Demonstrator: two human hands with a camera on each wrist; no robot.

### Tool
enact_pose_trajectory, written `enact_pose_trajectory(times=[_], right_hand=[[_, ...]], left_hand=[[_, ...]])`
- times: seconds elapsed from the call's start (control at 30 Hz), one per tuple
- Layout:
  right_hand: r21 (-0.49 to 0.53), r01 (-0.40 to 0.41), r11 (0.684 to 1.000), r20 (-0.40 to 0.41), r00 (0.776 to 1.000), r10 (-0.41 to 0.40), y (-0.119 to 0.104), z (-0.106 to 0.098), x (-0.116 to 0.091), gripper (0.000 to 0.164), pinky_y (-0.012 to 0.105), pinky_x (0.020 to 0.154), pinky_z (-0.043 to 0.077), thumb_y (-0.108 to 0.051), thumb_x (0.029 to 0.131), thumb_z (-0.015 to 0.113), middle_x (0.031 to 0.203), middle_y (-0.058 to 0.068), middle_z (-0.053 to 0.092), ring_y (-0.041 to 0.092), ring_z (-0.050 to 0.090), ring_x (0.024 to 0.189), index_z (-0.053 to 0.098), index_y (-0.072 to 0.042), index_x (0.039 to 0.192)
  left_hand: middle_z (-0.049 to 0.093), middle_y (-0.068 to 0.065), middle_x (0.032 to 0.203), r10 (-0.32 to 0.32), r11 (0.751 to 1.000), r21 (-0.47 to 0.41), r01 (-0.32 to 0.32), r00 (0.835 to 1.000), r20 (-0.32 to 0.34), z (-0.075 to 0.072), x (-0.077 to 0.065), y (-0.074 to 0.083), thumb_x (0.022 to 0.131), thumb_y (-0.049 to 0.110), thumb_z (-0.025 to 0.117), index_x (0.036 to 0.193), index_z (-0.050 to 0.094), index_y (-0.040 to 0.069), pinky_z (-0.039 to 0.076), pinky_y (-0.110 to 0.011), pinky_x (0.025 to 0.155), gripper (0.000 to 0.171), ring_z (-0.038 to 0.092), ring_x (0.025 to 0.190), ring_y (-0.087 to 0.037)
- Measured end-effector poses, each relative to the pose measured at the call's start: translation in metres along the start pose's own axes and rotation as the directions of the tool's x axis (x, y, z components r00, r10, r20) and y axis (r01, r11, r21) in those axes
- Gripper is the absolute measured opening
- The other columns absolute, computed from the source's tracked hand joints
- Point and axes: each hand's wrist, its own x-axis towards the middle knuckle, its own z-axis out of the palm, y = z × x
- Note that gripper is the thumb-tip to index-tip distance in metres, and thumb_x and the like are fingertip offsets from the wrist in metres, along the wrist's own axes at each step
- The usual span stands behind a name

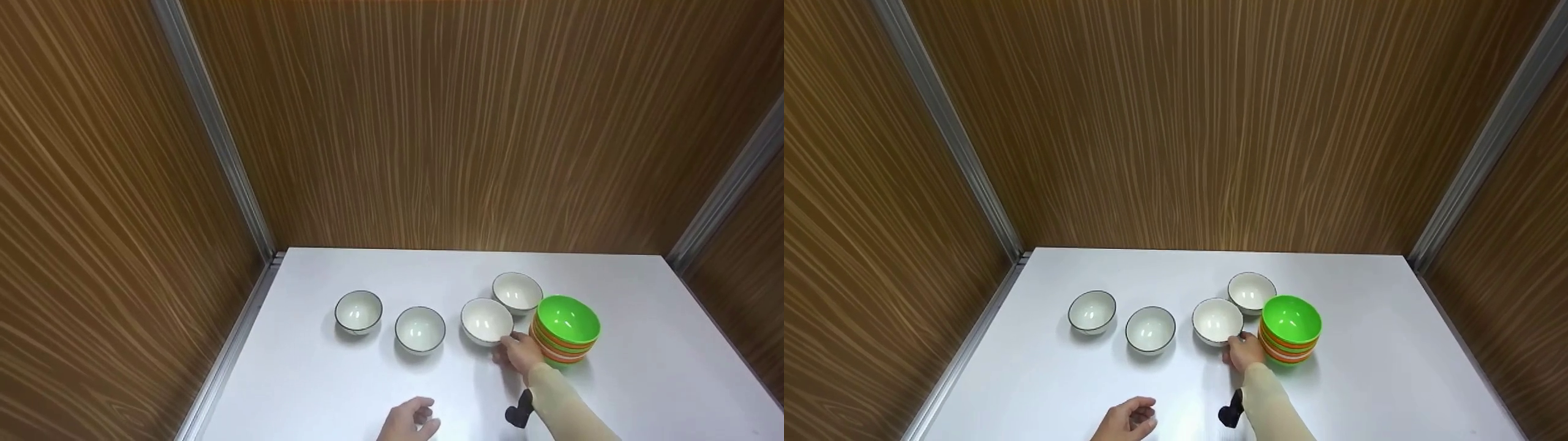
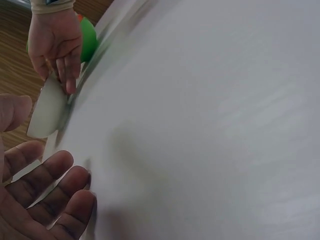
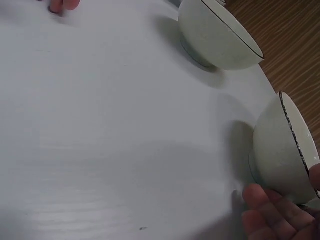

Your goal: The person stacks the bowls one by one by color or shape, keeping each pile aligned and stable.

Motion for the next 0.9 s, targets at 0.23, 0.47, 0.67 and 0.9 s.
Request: enact_pose_trajectory(times=[0.23,0.47,0.67,0.9], right_hand=[[-0.192,0.030,0.981,-0.049,0.998,-0.040,-0.001,-0.004,-0.004,0.045,0.034,0.066,0.052,-0.014,0.086,0.042,0.085,0.018,0.063,0.025,0.061,0.075,0.046,0.016,0.119],[-0.400,0.073,0.914,-0.070,0.992,-0.110,-0.001,-0.010,-0.013,0.048,0.046,0.088,0.043,-0.019,0.085,0.045,0.110,0.030,0.054,0.038,0.051,0.100,0.049,0.017,0.116],[-0.457,0.110,0.882,-0.045,0.988,-0.146,0.005,-0.014,-0.028,0.048,0.045,0.085,0.046,-0.019,0.083,0.050,0.102,0.027,0.060,0.038,0.056,0.096,0.051,0.018,0.114],[-0.346,0.078,0.935,0.061,0.996,-0.060,0.013,-0.012,-0.052,0.045,0.032,0.054,0.052,-0.014,0.083,0.050,0.071,0.011,0.066,0.024,0.065,0.066,0.051,0.017,0.114]], left_hand=[[0.060,0.006,0.095,0.022,1.000,0.004,-0.022,1.000,0.013,0.000,0.003,-0.001,0.084,0.028,0.065,0.115,0.058,0.013,0.049,-0.046,0.078,0.036,0.058,0.090,-0.015],[0.060,0.007,0.094,0.035,0.999,0.018,-0.035,0.999,0.006,0.000,0.004,-0.001,0.083,0.027,0.065,0.115,0.058,0.012,0.050,-0.044,0.077,0.036,0.057,0.088,-0.013],[0.060,0.008,0.093,0.032,0.999,0.027,-0.032,0.999,-0.010,-0.001,0.003,0.005,0.083,0.027,0.065,0.116,0.058,0.013,0.050,-0.044,0.078,0.036,0.057,0.087,-0.012],[0.060,0.003,0.100,0.091,0.995,0.039,-0.089,0.995,-0.037,-0.002,0.001,0.013,0.081,0.029,0.068,0.122,0.054,0.009,0.050,-0.040,0.081,0.048,0.057,0.093,-0.015]])
